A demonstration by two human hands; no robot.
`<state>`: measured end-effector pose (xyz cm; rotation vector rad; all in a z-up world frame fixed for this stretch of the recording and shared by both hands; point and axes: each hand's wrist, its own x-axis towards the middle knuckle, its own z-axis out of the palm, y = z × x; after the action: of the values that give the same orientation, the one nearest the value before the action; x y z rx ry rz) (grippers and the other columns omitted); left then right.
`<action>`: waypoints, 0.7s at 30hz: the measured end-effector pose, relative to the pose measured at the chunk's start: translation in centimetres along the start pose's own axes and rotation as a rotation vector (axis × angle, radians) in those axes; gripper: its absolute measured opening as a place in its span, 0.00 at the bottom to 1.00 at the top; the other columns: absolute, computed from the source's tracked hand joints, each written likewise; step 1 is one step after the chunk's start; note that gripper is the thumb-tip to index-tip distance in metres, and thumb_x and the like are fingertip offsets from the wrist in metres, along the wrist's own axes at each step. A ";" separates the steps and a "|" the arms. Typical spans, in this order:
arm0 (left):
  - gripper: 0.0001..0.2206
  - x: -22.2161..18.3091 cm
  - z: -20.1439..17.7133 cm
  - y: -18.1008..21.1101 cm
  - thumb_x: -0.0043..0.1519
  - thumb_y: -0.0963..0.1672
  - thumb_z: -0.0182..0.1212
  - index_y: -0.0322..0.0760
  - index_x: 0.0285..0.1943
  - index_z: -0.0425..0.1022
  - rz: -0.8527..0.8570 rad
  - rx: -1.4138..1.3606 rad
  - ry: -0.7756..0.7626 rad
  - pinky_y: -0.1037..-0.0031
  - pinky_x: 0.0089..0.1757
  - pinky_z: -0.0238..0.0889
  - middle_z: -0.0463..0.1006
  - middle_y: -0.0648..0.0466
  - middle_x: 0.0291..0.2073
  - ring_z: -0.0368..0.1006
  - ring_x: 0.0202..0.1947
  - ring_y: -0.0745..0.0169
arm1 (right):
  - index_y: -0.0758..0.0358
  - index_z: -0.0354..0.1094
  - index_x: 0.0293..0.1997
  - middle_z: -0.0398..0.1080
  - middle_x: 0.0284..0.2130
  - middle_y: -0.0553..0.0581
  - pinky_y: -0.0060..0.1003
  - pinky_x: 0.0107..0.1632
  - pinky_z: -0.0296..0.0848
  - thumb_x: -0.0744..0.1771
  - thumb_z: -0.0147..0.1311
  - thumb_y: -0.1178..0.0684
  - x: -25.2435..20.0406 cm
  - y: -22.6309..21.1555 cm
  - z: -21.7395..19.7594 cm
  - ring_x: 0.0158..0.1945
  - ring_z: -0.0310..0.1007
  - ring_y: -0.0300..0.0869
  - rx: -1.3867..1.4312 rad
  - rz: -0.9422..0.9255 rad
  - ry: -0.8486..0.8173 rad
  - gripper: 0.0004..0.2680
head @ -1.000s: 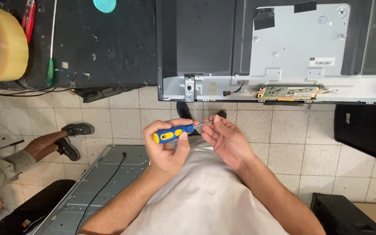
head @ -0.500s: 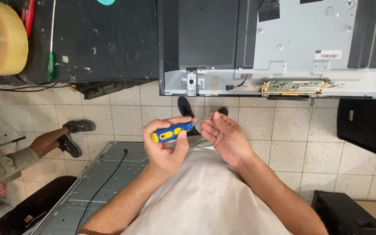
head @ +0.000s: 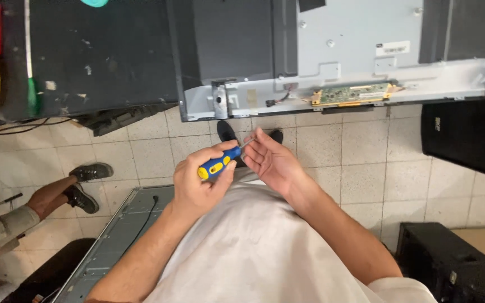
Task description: Repairing a television by using a screwdriver to remove screws and disassemble internal components.
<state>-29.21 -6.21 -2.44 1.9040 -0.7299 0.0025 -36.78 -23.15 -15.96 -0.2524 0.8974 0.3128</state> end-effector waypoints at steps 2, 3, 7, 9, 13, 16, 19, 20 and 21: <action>0.11 0.1 0.5 0.0 0.63 0.38 0.74 0.32 0.49 0.74 0.000 0.012 0.003 0.62 0.43 0.81 0.91 0.43 0.47 0.88 0.43 0.42 | 0.51 0.82 0.45 0.86 0.41 0.52 0.40 0.49 0.88 0.72 0.63 0.43 0.7 0.0 -0.7 0.43 0.88 0.41 0.045 0.009 -0.037 0.07; 0.11 0.2 0.9 0.1 0.63 0.38 0.74 0.32 0.49 0.74 0.002 0.005 -0.006 0.62 0.43 0.81 0.91 0.43 0.47 0.88 0.43 0.42 | 0.51 0.82 0.45 0.86 0.41 0.52 0.40 0.49 0.88 0.72 0.63 0.43 0.6 -0.3 -0.8 0.43 0.88 0.41 0.052 0.002 -0.031 0.07; 0.11 0.6 2.0 0.2 0.65 0.39 0.73 0.32 0.50 0.73 -0.025 0.012 0.004 0.62 0.45 0.80 0.90 0.44 0.48 0.88 0.45 0.42 | 0.50 0.81 0.45 0.86 0.41 0.50 0.36 0.47 0.88 0.71 0.65 0.43 0.8 -0.9 -1.1 0.41 0.88 0.38 0.061 -0.016 -0.050 0.07; 0.12 0.8 2.7 0.2 0.66 0.39 0.73 0.32 0.51 0.72 -0.044 -0.011 0.012 0.62 0.45 0.79 0.90 0.44 0.49 0.88 0.46 0.42 | 0.51 0.81 0.46 0.87 0.41 0.49 0.34 0.45 0.87 0.71 0.65 0.44 1.1 -1.2 -1.8 0.40 0.88 0.37 0.071 -0.031 -0.045 0.07; 0.13 1.4 3.8 0.4 0.65 0.37 0.73 0.30 0.53 0.72 -0.088 -0.081 -0.004 0.60 0.47 0.79 0.89 0.40 0.49 0.87 0.48 0.38 | 0.49 0.80 0.49 0.86 0.43 0.48 0.31 0.43 0.86 0.71 0.66 0.44 1.1 -1.8 -2.8 0.39 0.87 0.35 0.105 -0.063 -0.062 0.07; 0.13 1.8 4.9 0.7 0.65 0.36 0.73 0.29 0.53 0.72 -0.109 -0.103 -0.021 0.61 0.47 0.79 0.89 0.39 0.50 0.87 0.49 0.39 | 0.49 0.79 0.52 0.85 0.44 0.47 0.30 0.41 0.85 0.70 0.67 0.44 0.3 -2.6 -3.2 0.37 0.85 0.33 0.123 -0.086 -0.075 0.08; 0.13 2.2 6.8 0.6 0.66 0.36 0.72 0.28 0.54 0.72 -0.106 -0.128 -0.030 0.60 0.47 0.79 0.88 0.39 0.50 0.87 0.50 0.39 | 0.50 0.78 0.57 0.84 0.47 0.46 0.29 0.41 0.84 0.70 0.67 0.46 -0.3 -3.2 -4.2 0.38 0.85 0.33 0.139 -0.130 -0.119 0.10; 0.14 2.3 7.5 0.5 0.66 0.36 0.72 0.28 0.55 0.72 -0.090 -0.131 -0.035 0.60 0.46 0.80 0.88 0.39 0.50 0.87 0.49 0.38 | 0.50 0.77 0.60 0.83 0.48 0.47 0.29 0.41 0.83 0.71 0.65 0.48 -0.5 -3.3 -4.6 0.39 0.85 0.33 0.151 -0.166 -0.153 0.11; 0.14 2.7 8.2 0.5 0.66 0.36 0.72 0.28 0.55 0.72 -0.090 -0.131 -0.040 0.60 0.46 0.80 0.88 0.39 0.50 0.87 0.49 0.38 | 0.50 0.77 0.60 0.83 0.48 0.47 0.29 0.41 0.83 0.71 0.65 0.48 -0.6 -3.7 -4.9 0.39 0.85 0.33 0.156 -0.166 -0.152 0.11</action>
<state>-29.89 -14.52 -4.83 1.8143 -0.6546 -0.1366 -39.33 -28.37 -18.15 -0.1556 0.7408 0.1056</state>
